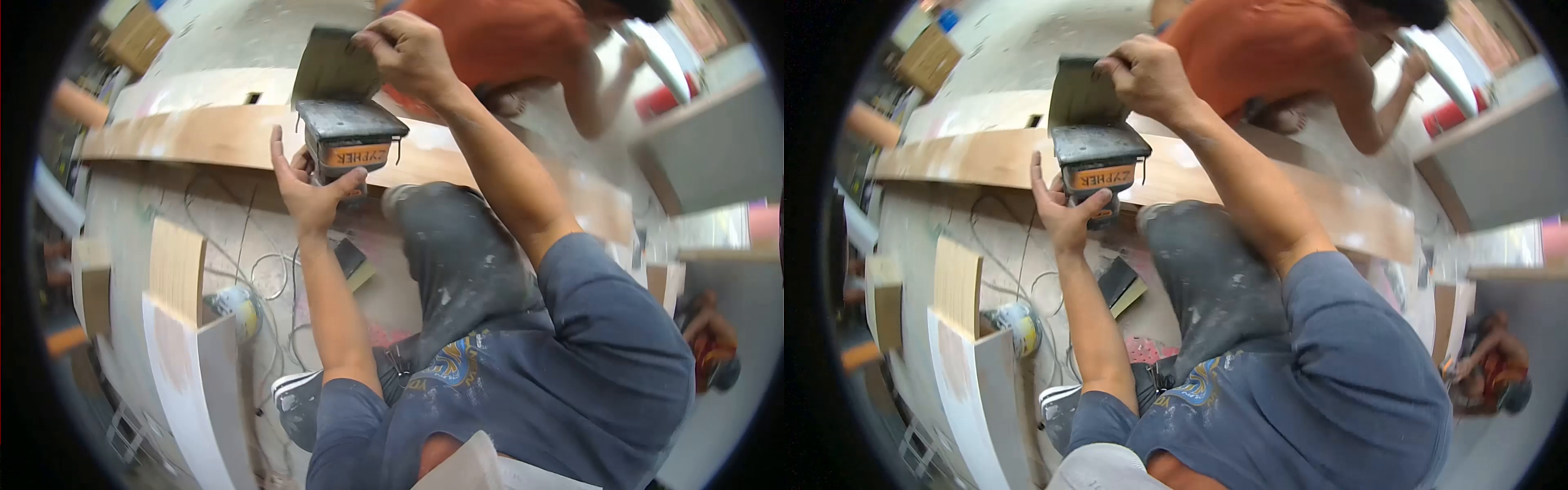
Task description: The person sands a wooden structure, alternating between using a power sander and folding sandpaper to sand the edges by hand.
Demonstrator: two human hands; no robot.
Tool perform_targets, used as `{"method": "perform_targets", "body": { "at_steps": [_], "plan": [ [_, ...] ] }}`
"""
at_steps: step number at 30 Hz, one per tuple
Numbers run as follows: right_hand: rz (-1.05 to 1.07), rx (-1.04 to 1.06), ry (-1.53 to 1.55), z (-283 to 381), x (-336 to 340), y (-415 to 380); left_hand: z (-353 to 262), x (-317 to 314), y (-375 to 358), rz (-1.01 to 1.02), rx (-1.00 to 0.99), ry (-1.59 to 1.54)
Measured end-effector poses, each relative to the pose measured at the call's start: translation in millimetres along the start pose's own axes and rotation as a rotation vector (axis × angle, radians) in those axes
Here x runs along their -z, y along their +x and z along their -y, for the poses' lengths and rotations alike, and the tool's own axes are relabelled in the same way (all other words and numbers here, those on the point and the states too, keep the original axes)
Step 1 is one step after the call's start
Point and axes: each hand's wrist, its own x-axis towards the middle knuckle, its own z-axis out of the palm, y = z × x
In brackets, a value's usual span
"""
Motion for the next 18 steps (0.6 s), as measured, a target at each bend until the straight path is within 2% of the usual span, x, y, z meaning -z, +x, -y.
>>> {"method": "perform_targets", "body": {
  "at_steps": [1,2,3,4,6,8,10,11,13,15,17,18],
  "plan": [
    [-0.173,-0.075,-0.053,-12,26,-7,-5,-12,1,0.084,-0.024,0.016],
    [-0.324,-0.001,-0.200,-44,56,-12,-7,-24,0,0.138,-0.004,-0.025],
    [-0.392,-0.252,-0.222,-43,94,-18,-8,-32,-2,0.173,-0.001,-0.043],
    [-0.247,-0.571,-0.182,-42,139,-24,-9,-40,-3,0.207,-0.007,-0.060],
    [-0.301,-0.450,-0.285,-55,189,-63,-11,-52,-5,0.213,-0.014,-0.075],
    [0.039,-0.570,-0.134,-45,235,-115,-12,-49,-4,0.198,-0.036,0.058],
    [0.269,-0.914,0.129,-43,283,-183,-12,-52,0,0.155,-0.038,0.104],
    [0.326,-1.142,0.157,-36,315,-210,-13,-46,1,0.169,-0.037,0.352],
    [0.039,-1.329,0.179,-32,372,-273,-10,-54,-2,0.156,0.070,0.357],
    [-0.338,-1.492,0.134,-28,444,-323,3,-58,1,0.174,0.030,0.541],
    [-0.711,-1.506,0.000,-11,505,-361,-12,-85,6,0.175,0.218,0.688],
    [-0.868,-1.485,-0.050,-11,533,-372,-14,-98,6,0.175,0.170,0.782]
  ]
}}
